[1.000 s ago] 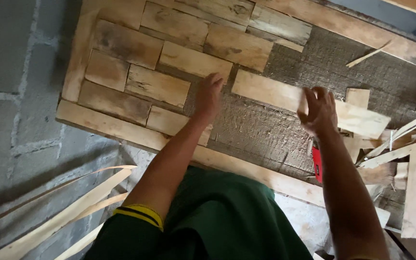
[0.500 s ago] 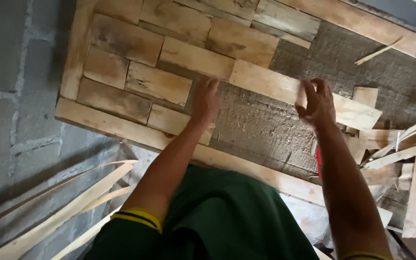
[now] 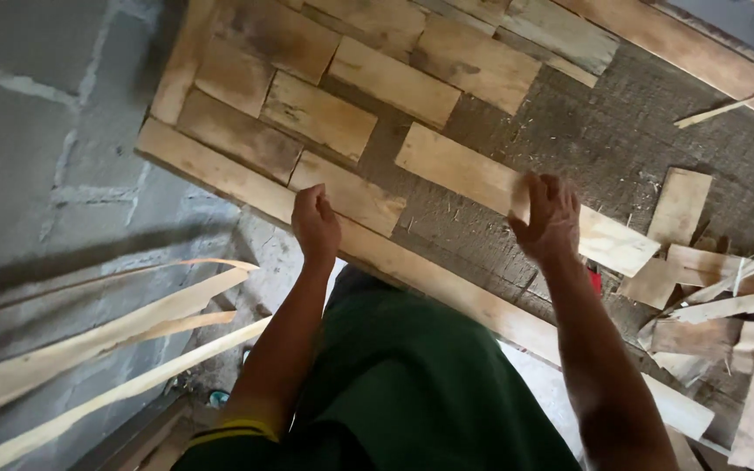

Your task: Trimming and fitting thin wood planks using a utility knife on a flat surface.

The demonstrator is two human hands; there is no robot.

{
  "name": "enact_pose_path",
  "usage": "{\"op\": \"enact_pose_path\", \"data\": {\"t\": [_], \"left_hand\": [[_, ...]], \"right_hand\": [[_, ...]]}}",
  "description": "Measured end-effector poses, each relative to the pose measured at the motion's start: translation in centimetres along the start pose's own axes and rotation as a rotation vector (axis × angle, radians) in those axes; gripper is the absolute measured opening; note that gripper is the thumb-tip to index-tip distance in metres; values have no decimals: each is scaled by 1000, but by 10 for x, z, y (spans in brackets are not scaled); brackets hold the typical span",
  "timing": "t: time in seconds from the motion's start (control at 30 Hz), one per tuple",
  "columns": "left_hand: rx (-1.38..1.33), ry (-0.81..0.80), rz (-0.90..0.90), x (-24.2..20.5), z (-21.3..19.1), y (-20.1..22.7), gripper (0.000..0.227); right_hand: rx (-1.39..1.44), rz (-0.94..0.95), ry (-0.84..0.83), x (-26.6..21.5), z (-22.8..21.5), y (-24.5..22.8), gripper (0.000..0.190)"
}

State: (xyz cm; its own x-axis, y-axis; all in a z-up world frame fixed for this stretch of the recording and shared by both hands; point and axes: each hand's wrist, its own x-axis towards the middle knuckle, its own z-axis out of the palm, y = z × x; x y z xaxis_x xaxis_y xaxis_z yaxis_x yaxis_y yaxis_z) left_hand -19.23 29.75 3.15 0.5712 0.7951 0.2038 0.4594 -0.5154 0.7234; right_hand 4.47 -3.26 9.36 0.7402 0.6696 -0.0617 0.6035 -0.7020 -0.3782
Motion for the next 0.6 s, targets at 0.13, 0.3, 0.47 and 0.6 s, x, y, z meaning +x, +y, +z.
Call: {"op": "enact_pose_path", "data": {"t": [0.13,0.3,0.47,0.6], "left_hand": [[18,-9,42,-17,-14,3,23],[77,-66,242,-22,-16,-13,30],[162,-223,380,-11,-9,-48,42],[141,-348,509,-2,-13,-55,41]], "right_hand": [[-15,60,-30,-9,24,-1,77],[8,99,-24,-16,25,-33,82],[23,97,44,-23,44,-56,81],[-68,85,40,-17,66,-62,78]]}}
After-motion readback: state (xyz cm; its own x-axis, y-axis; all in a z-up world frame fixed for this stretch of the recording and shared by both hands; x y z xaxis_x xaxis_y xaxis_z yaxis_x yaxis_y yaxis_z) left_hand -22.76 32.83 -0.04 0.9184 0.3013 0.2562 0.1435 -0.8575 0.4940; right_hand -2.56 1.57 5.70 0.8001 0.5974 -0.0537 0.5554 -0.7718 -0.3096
